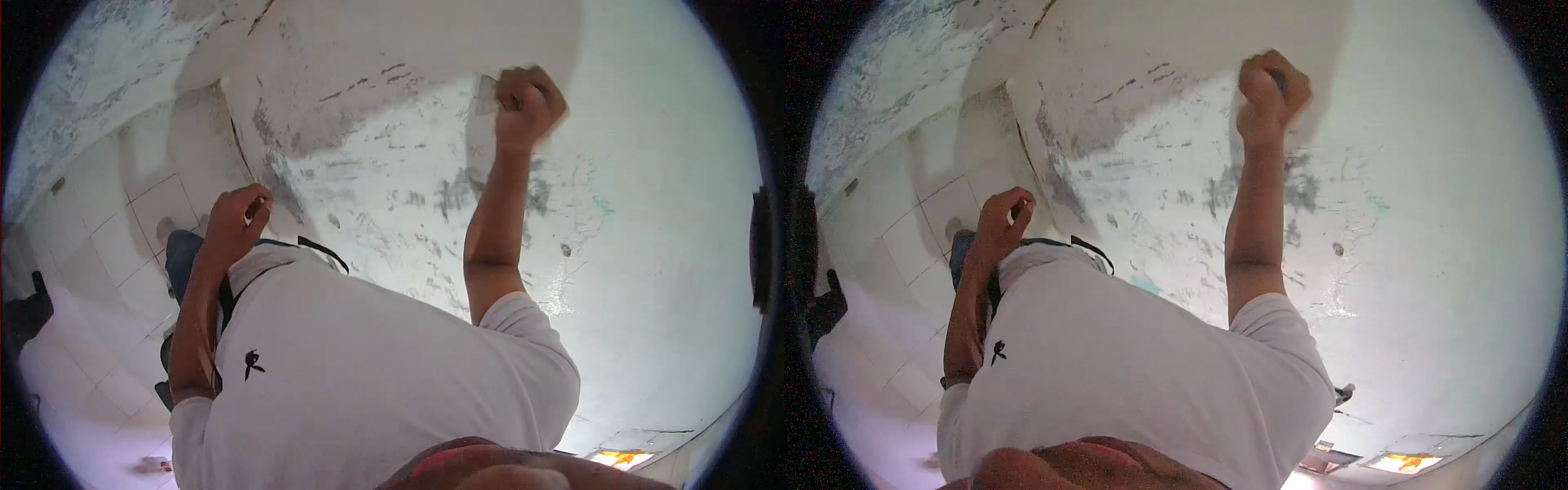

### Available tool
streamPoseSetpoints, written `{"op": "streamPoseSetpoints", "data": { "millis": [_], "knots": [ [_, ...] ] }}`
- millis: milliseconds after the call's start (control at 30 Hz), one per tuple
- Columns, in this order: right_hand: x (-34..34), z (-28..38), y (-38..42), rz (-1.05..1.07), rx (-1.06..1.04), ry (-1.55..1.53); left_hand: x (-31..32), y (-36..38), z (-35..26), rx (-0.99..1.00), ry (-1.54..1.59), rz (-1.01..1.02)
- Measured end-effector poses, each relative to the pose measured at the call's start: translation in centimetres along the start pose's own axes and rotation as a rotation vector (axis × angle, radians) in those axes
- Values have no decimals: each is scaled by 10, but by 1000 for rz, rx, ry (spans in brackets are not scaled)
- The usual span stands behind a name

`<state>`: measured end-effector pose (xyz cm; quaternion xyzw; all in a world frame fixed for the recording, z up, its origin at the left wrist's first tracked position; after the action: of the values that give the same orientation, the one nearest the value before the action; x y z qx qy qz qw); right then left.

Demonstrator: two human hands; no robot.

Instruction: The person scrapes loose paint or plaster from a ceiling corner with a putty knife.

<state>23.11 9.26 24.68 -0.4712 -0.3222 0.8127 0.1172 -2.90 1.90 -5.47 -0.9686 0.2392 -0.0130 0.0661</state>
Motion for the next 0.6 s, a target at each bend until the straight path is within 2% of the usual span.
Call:
{"op": "streamPoseSetpoints", "data": {
  "millis": [67, 100, 133, 200, 233, 267, 333, 367, 400, 467, 500, 533, 600],
  "knots": [
    [-17, 27, -2, -57, -134, -411, 0, 5, -1, 63, -26, -4],
    [-22, 22, -3, -70, -76, -544, -2, 5, 1, 60, -27, -15],
    [-15, 7, 2, -72, -69, -536, -1, 6, 2, 36, -18, -9],
    [8, -31, 1, -49, 137, -227, 2, 8, 0, 23, 2, 3],
    [4, -30, 3, -12, 151, -314, -2, 11, -3, 71, -22, -1],
    [-4, -25, 2, 7, 127, -333, -4, 10, -4, 112, -54, -26],
    [-17, 0, 6, -11, -153, -546, -6, 9, 0, 63, -47, -67],
    [-22, -12, 6, -45, 82, -409, -3, 15, 0, 13, -15, -32],
    [-7, -23, 5, -137, 49, 4, -2, 20, -2, 5, -9, 2],
    [-3, -42, 8, -57, 340, -400, -5, 15, -4, -49, -11, 24],
    [-8, -20, 15, -120, 186, 11, -4, 14, -3, -45, -12, -4],
    [-12, -6, 15, -154, 87, -273, -4, 15, 0, -23, -5, -26],
    [-22, -5, 15, -54, -3, -513, -6, 16, 3, -13, -5, -11]
  ]
}}
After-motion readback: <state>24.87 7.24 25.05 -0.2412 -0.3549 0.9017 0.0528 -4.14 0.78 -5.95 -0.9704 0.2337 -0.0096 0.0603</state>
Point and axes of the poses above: each hand's wrist, its own y-axis away from the middle knuckle, its own x-axis out of the palm, z = x × y, the point moved 1 cm from there along -y, towards the middle knuckle, and after that the axes turned 4 degrees about y, right-handed, at the moved point
